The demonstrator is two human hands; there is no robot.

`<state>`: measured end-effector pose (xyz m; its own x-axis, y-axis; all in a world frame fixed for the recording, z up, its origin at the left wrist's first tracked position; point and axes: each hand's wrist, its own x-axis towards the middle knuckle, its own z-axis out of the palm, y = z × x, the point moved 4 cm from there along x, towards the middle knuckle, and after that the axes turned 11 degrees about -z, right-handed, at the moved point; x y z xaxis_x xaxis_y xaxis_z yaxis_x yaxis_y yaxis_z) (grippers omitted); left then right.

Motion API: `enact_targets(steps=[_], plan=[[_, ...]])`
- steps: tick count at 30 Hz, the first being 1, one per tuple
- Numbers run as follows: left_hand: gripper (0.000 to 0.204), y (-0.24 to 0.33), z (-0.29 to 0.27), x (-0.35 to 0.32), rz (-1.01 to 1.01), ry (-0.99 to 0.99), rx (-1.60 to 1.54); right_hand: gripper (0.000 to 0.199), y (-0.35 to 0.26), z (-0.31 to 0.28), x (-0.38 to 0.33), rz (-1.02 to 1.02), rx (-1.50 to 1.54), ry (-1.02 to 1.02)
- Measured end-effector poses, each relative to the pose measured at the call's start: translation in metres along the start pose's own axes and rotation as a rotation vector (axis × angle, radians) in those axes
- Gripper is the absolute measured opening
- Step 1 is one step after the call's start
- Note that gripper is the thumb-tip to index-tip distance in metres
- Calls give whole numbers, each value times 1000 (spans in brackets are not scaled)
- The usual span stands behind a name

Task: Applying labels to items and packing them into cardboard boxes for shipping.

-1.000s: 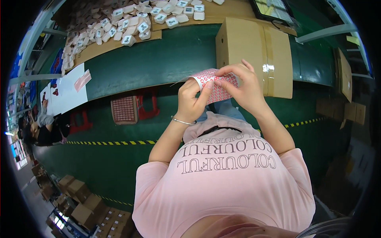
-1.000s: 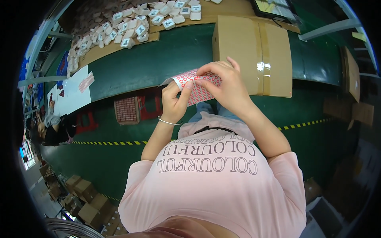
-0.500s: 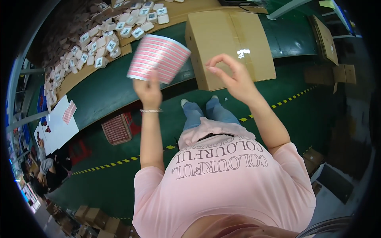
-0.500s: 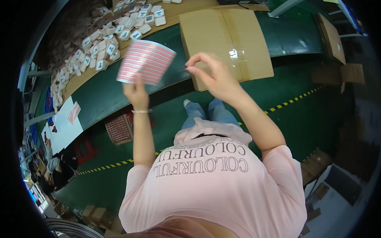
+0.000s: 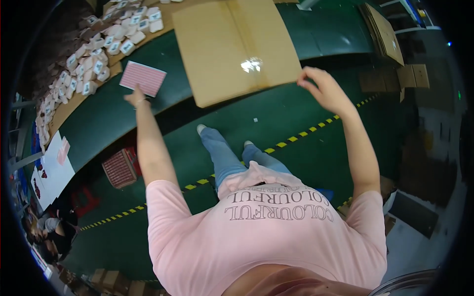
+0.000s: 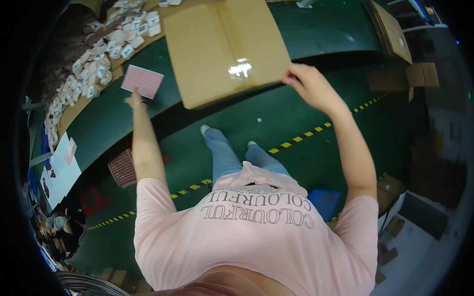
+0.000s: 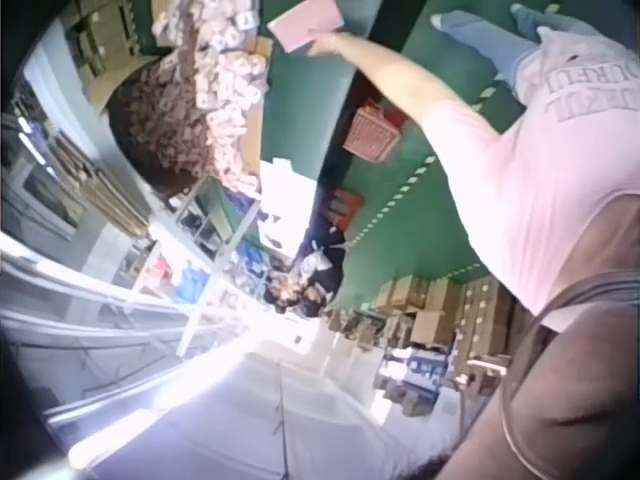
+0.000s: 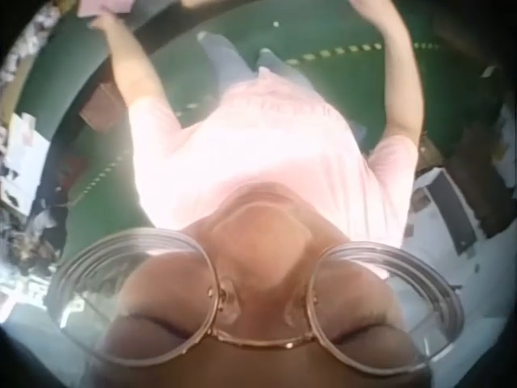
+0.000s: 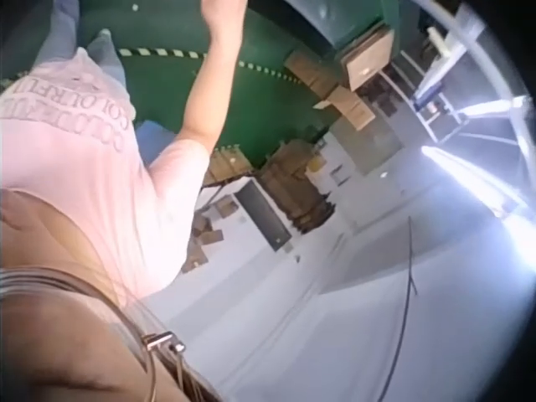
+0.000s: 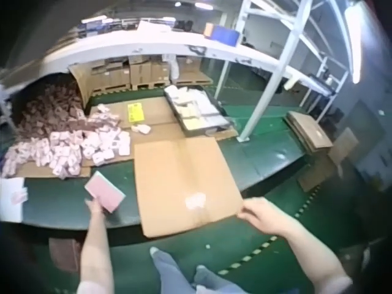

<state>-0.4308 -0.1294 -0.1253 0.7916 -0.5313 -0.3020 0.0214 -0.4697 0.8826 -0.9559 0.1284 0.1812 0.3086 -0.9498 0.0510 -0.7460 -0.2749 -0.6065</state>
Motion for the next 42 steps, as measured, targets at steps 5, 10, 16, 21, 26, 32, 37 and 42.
enact_targets(steps=[5,10,16,21,26,32,37,42], plan=[[49,94,2,-181,542,-515,-107,7,68,-23,-15,-76,-267,-199],[57,112,0,-424,1339,-546,586,13,107,-15,3,-217,-374,-367],[57,92,5,-422,1398,-344,668,17,73,-16,30,-232,-451,-617],[57,90,4,-423,1425,-328,652,15,79,-15,25,-237,-529,-589],[55,92,1,-429,1432,-328,644,14,88,-16,23,-288,-498,-507],[50,94,-1,-430,1472,-272,592,13,89,-14,32,-236,-440,-523],[49,96,-1,-434,1458,-283,577,13,96,-10,36,-250,-395,-581],[50,96,-1,-432,1479,-276,543,12,99,-12,39,-204,-311,-612]])
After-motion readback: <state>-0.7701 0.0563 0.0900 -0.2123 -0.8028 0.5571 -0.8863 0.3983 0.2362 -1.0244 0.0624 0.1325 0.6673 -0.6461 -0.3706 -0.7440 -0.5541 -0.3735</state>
